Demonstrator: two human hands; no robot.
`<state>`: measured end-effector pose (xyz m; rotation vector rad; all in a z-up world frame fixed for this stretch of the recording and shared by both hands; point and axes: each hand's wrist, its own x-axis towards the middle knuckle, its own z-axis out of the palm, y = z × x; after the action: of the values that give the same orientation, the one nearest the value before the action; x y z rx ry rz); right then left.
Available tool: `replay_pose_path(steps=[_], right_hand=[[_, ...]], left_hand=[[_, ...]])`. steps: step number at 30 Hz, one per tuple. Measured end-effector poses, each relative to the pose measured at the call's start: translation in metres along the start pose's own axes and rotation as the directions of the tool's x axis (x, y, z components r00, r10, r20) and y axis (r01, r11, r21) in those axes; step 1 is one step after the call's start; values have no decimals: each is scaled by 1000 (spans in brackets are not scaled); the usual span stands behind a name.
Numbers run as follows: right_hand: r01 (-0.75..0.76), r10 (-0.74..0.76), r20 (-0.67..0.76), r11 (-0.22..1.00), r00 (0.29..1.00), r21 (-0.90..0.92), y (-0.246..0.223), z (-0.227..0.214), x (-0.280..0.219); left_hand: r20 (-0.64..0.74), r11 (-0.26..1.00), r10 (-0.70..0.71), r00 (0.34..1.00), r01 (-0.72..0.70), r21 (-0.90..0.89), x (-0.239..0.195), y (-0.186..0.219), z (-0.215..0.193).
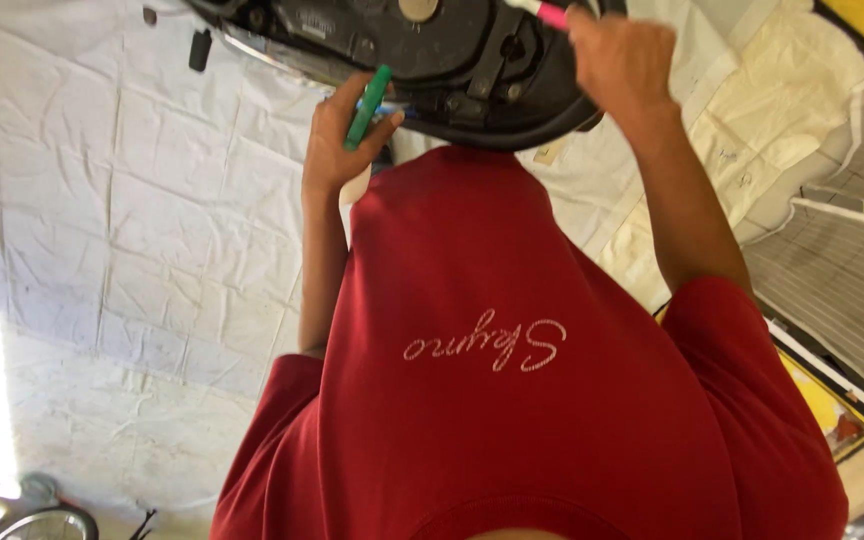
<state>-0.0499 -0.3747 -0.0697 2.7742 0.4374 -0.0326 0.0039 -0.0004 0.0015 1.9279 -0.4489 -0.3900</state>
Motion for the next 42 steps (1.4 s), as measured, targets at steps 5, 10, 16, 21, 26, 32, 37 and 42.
replay_pose_path(steps=[5, 10, 16, 21, 26, 32, 37, 42], right_hand=[[140, -111, -127, 959, 986, 247, -22, -62, -10], [-33, 36, -171, 999, 985, 25, -7, -7, 4], [-7, 14, -139, 999, 990, 50, -3, -4, 6], [-96, 92, -140, 995, 986, -25, -4, -16, -2], [13, -16, -67, 999, 998, -44, -13, -3, -10], [106, -88, -97, 975, 991, 195, -18, -17, -22], [40, 4, -225, 981, 974, 189, -20, -48, -12], [-21, 21, -9, 997, 1000, -78, -1, -8, -7]], left_hand=[[12, 999, 27, 1000, -27, 28, 1, -1, -1], [6, 998, 58, 998, -59, 18, 1, -6, 5], [-19, 998, 41, 999, -40, 39, 6, -9, -1], [-12, 995, 73, 997, -72, 70, -2, -1, -3], [-17, 998, 53, 998, -52, 44, 2, -9, 1], [-29, 998, 67, 997, -66, 23, 6, -7, -1], [-36, 996, 66, 997, -64, 58, 7, -5, -1], [-35, 998, 45, 998, -43, 47, 5, -9, 2]])
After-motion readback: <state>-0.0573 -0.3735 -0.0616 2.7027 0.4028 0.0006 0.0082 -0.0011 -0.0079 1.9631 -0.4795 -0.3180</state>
